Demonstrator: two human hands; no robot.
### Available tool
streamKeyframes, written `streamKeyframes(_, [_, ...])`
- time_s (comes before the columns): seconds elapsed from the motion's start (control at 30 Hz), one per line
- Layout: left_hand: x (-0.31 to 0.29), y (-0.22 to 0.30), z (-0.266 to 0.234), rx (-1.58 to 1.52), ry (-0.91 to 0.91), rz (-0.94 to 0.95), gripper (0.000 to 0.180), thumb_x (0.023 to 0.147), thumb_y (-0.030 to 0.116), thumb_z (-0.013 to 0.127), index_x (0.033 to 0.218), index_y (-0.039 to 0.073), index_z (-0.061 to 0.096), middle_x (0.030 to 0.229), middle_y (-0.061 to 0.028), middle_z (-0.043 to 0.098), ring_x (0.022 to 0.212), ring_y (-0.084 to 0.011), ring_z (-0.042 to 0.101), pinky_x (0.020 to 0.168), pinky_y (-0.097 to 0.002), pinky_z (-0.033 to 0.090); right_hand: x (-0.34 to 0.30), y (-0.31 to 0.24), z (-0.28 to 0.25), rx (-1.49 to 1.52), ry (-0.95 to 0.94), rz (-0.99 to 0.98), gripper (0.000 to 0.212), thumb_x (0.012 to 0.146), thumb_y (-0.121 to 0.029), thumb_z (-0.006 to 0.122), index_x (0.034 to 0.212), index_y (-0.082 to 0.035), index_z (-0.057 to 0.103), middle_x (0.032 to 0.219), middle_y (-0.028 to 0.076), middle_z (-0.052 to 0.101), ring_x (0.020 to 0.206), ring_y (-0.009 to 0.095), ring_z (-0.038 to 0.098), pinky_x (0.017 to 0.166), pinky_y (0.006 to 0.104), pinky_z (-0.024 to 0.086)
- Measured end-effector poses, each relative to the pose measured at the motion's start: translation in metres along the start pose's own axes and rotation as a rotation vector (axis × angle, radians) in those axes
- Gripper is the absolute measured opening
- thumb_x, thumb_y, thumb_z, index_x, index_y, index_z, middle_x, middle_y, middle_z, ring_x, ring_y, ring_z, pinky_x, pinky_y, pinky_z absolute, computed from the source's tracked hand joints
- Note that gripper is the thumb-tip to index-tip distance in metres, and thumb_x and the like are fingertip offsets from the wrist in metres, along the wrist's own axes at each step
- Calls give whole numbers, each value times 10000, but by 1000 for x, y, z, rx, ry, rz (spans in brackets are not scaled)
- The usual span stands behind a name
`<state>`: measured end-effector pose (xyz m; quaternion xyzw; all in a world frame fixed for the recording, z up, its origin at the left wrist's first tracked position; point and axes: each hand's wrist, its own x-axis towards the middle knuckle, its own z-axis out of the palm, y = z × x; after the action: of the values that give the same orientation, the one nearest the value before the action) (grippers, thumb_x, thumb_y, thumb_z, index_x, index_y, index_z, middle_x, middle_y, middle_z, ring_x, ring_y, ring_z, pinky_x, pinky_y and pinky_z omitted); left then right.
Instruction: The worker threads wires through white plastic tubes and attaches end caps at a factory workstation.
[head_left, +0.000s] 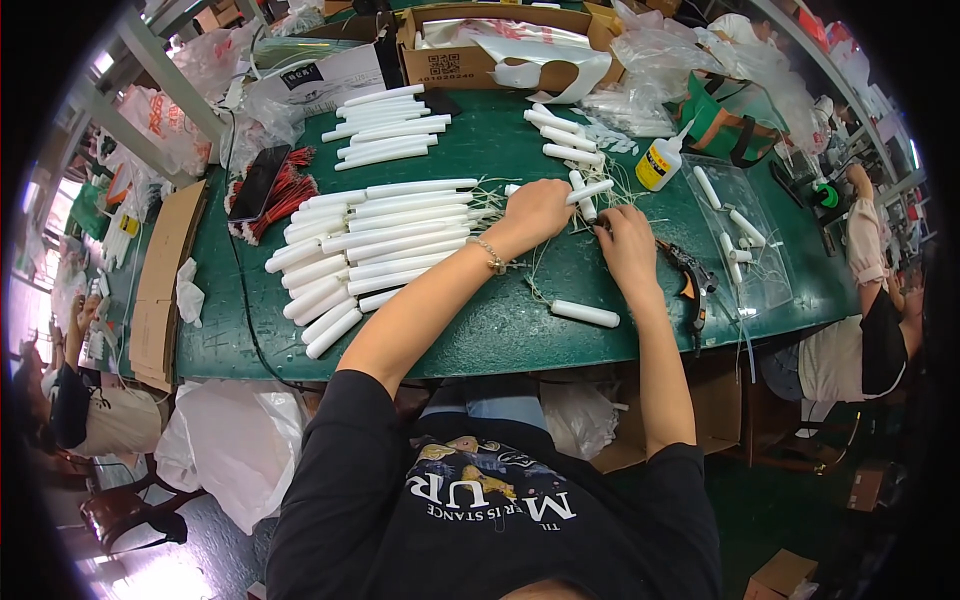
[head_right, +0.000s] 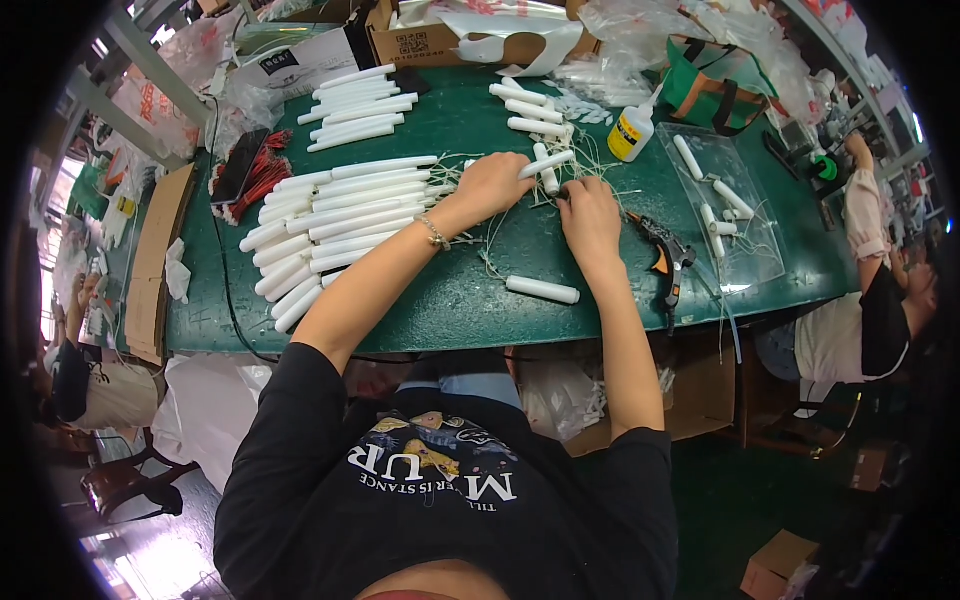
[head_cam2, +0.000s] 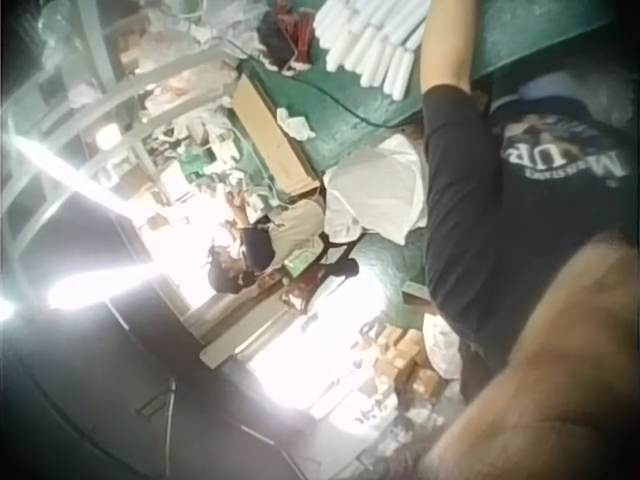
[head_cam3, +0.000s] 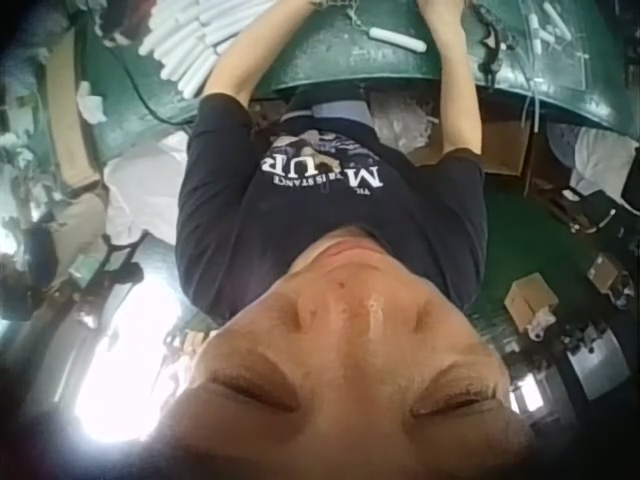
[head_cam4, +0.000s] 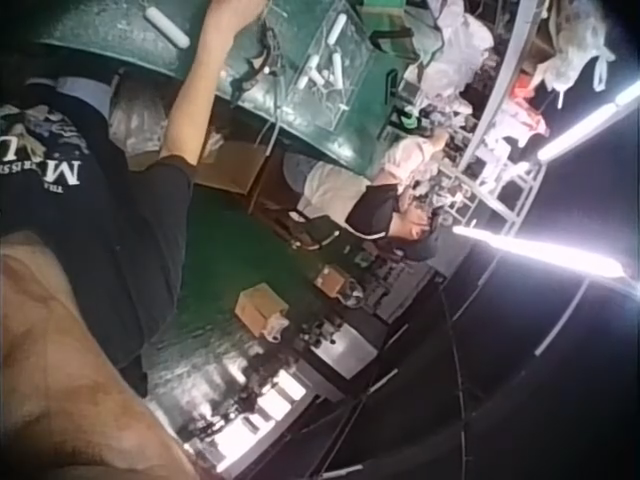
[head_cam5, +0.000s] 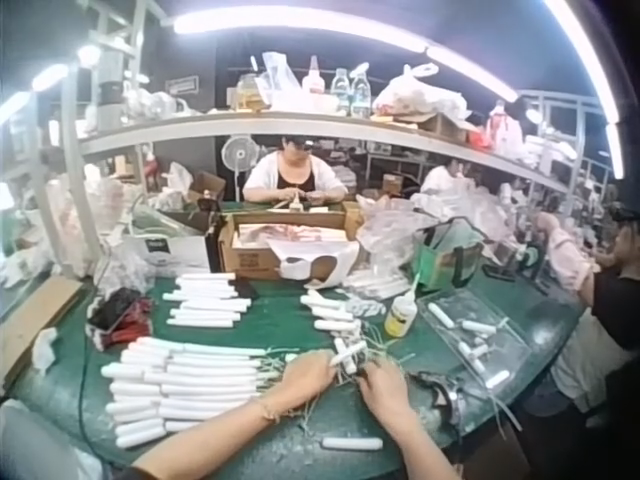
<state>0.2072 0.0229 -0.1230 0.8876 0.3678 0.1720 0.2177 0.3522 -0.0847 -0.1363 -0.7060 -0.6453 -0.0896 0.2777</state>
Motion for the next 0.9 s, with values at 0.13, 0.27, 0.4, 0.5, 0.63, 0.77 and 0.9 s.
streamKeyframes(0.13, [0, -2, 5, 0, 24, 12, 244, 805, 286, 639, 866, 50, 654, 816, -164, 659, 789, -344, 637, 705, -448, 497, 2, 1, 4, 20, -29, 21, 113, 762, -88, 655, 837, -13, 614, 920, 138, 591, 913, 327, 543, 769, 409, 436])
streamKeyframes(0.27, [-1, 0, 6, -7, -1, 12, 247, 803, 289, 643, 867, 51, 654, 821, -163, 660, 797, -342, 638, 713, -445, 497, 0, 3, 6, -36, -32, 45, 90, 775, -90, 643, 835, -29, 614, 868, 147, 581, 869, 331, 557, 748, 427, 453])
streamKeyframes(0.4, [-2, 2, 4, -20, -50, 0, 226, 799, 283, 652, 893, 78, 664, 833, -155, 662, 813, -338, 637, 723, -435, 497, -5, 1, 0, 4, -30, 52, 80, 820, -78, 586, 829, -1, 606, 792, 165, 578, 800, 349, 558, 722, 433, 434])
streamKeyframes(0.5, [-3, 2, 3, -57, -77, 22, 218, 795, 274, 659, 922, 98, 673, 842, -148, 664, 823, -332, 637, 726, -432, 497, -8, 3, -2, 1, -39, 13, 114, 839, -86, 564, 896, -14, 631, 797, 164, 574, 809, 349, 556, 725, 429, 434])
streamKeyframes(0.63, [-3, 3, 1, -70, -97, 4, 224, 788, 271, 666, 937, 104, 679, 848, -146, 667, 827, -326, 639, 726, -433, 496, -10, -1, -11, 30, -89, 19, 162, 852, -90, 548, 968, -38, 647, 801, 164, 569, 812, 347, 557, 729, 425, 432])
streamKeyframes(0.77, [-3, -1, 0, -87, -110, 34, 231, 783, 282, 665, 932, 107, 685, 856, -142, 670, 828, -316, 642, 722, -425, 497, -10, -6, -20, 88, -140, 52, 188, 847, -83, 553, 1003, -37, 646, 819, 168, 563, 832, 343, 555, 736, 423, 434])
streamKeyframes(0.9, [-3, 0, -1, -108, -119, 47, 237, 774, 288, 663, 929, 110, 693, 860, -142, 675, 825, -312, 644, 729, -415, 498, -12, -7, -28, 145, -221, 71, 226, 862, -86, 536, 1062, -28, 623, 853, 163, 556, 854, 337, 547, 764, 400, 428])
